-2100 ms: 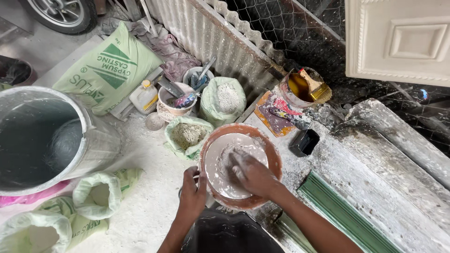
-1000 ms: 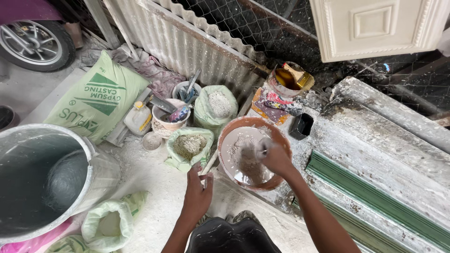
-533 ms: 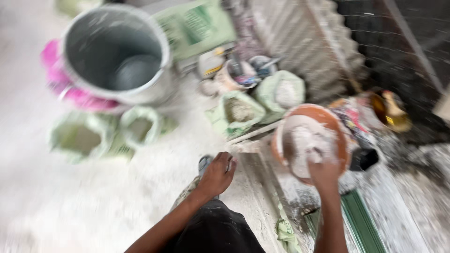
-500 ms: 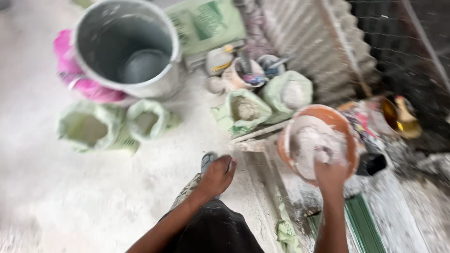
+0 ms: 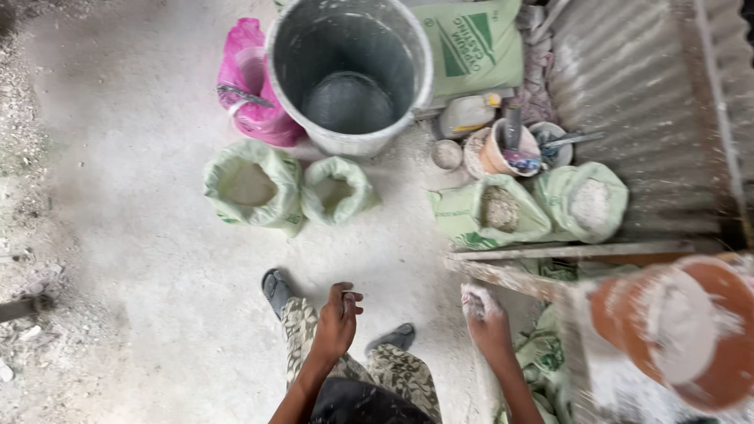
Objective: The person fills a large bowl with water from a tap, carries it to a gypsum powder bag, and scoops powder by hand into the water. They then knead and mix the powder and water together in the bowl with their hand until a smooth slurry forms, and finally reach for a small black container beside the bowl.
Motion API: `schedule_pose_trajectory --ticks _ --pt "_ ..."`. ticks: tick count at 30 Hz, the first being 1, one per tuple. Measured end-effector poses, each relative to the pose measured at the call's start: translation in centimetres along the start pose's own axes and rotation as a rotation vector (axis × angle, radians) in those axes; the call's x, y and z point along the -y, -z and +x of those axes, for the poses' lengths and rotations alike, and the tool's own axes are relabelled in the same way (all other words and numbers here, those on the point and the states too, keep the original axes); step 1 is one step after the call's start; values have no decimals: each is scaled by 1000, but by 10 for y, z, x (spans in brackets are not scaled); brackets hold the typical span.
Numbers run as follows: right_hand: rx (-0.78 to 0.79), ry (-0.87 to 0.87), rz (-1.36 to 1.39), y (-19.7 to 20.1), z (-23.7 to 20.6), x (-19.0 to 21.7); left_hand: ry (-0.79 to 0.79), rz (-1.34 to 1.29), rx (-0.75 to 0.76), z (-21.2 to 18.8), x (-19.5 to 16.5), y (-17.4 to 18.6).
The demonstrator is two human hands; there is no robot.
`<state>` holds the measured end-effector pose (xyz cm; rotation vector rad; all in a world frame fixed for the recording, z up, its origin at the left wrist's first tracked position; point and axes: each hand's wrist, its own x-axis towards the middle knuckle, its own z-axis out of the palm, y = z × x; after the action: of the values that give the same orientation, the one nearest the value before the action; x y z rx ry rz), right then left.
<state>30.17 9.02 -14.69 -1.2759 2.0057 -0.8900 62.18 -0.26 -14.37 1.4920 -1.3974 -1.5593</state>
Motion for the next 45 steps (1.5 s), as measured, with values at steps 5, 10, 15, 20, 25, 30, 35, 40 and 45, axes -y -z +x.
schedule_pose_trajectory --ticks 5,10,15,20,25,30,35,40,45 --pt "120 -166 30 -154 19 4 230 107 -47 95 95 120" --pt "305 -499 122 -345 93 38 602 89 -277 243 174 253" --pt "304 -823 483 -500 195 68 814 -166 -320 344 202 317" --pt "252 -904 218 -601 268 69 898 -371 -297 384 242 307" --pt "105 -532 -6 -627 301 53 323 -254 -402 375 279 290" --pt "146 -384 -128 -593 309 69 122 -266 -308 355 253 288" --pt "-3 -80 -139 -582 320 72 204 -161 -138 372 215 286" --pt "226 -249 -127 -590 306 52 320 -252 14 378 232 268" --pt "286 -407 60 -564 284 41 303 -247 3 358 247 284"
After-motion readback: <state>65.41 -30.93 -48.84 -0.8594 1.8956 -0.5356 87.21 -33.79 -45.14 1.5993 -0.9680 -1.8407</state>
